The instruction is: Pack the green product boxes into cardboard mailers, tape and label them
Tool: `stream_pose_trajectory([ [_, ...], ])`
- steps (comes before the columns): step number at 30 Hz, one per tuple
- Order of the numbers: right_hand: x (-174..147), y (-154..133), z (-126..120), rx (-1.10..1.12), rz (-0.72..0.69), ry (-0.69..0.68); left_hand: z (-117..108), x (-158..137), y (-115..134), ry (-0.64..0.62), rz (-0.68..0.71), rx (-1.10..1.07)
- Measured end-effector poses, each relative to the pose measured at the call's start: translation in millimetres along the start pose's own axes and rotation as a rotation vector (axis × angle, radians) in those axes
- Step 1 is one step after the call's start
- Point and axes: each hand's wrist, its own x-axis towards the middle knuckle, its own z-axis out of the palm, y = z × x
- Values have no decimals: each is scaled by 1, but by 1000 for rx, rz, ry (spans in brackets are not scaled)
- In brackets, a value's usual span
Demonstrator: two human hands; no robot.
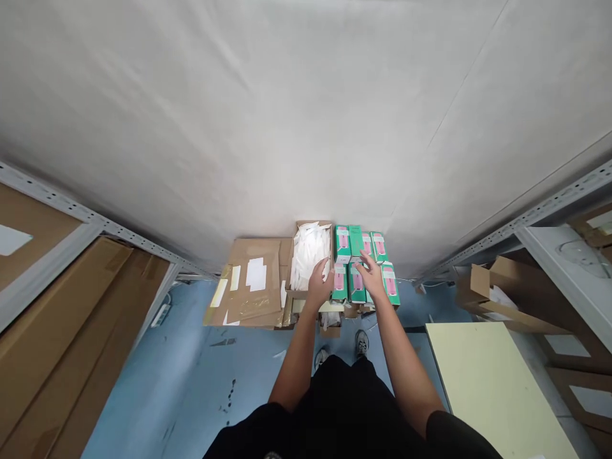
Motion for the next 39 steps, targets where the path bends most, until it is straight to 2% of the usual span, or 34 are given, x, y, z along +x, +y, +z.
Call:
stream_pose_trajectory([
  [6, 55, 44, -34, -11, 30, 15, 76, 55, -19, -73, 30, 77],
  [11, 95, 102, -68, 57, 169, -6, 135, 112, -34, -85, -127, 224],
  [15, 116, 143, -80, 139, 274, -64, 161, 142, -45, -61, -253, 349],
  [20, 139, 173, -69, 171, 387, -99, 169, 154, -61, -85, -359, 432],
  [25, 164, 183, -44, 123, 315, -110, 165, 158, -72, -144, -280, 366],
  [29, 175, 185, -35, 157, 292, -82, 163, 163, -77, -159, -237, 316],
  [35, 165, 170, -34, 202, 340, 10, 158, 159, -81, -155, -138, 158],
  [39, 147, 142, -35, 184, 243, 66, 148, 150, -80, -88, -153, -7],
])
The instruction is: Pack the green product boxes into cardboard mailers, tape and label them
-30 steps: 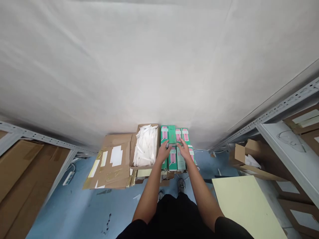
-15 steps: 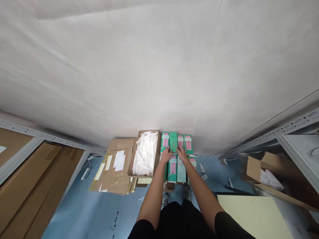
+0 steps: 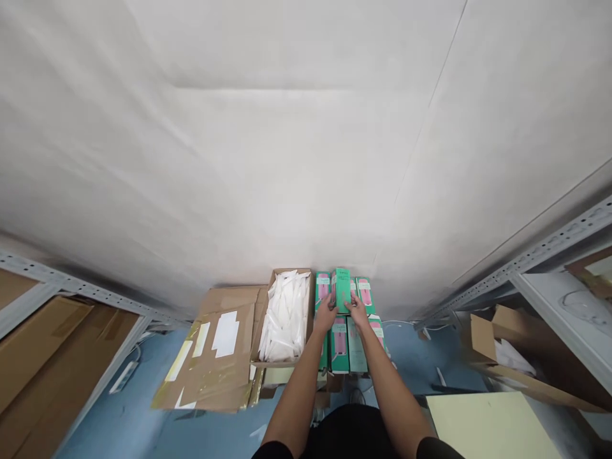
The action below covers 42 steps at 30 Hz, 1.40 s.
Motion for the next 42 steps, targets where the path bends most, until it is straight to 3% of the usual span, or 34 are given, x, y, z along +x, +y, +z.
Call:
stream_pose_trajectory([
  [4, -32, -28, 4, -17, -87, 16, -15, -10, 10, -72, 92, -93],
  [10, -87, -59, 2, -48, -160, 150, -30, -32, 37, -223, 261, -117],
  [15, -125, -76, -17, -56, -180, 254, -16, -55, 54, -374, 295, -157],
  [20, -154, -88, -49, -20, -202, 337, 16, -76, 65, -473, 315, -158],
  [23, -172, -89, -80, 14, -214, 391, 47, -91, 74, -569, 310, -157],
  [27, -210, -82, -139, 65, -237, 528, 105, -123, 88, -713, 298, -149],
  [35, -325, -55, -297, 180, -232, 838, 259, -236, 107, -1029, 280, -80],
  [39, -381, -32, -370, 234, -211, 957, 338, -294, 100, -1165, 261, -25],
  [42, -412, -11, -411, 271, -166, 1019, 384, -329, 87, -1220, 224, 4],
])
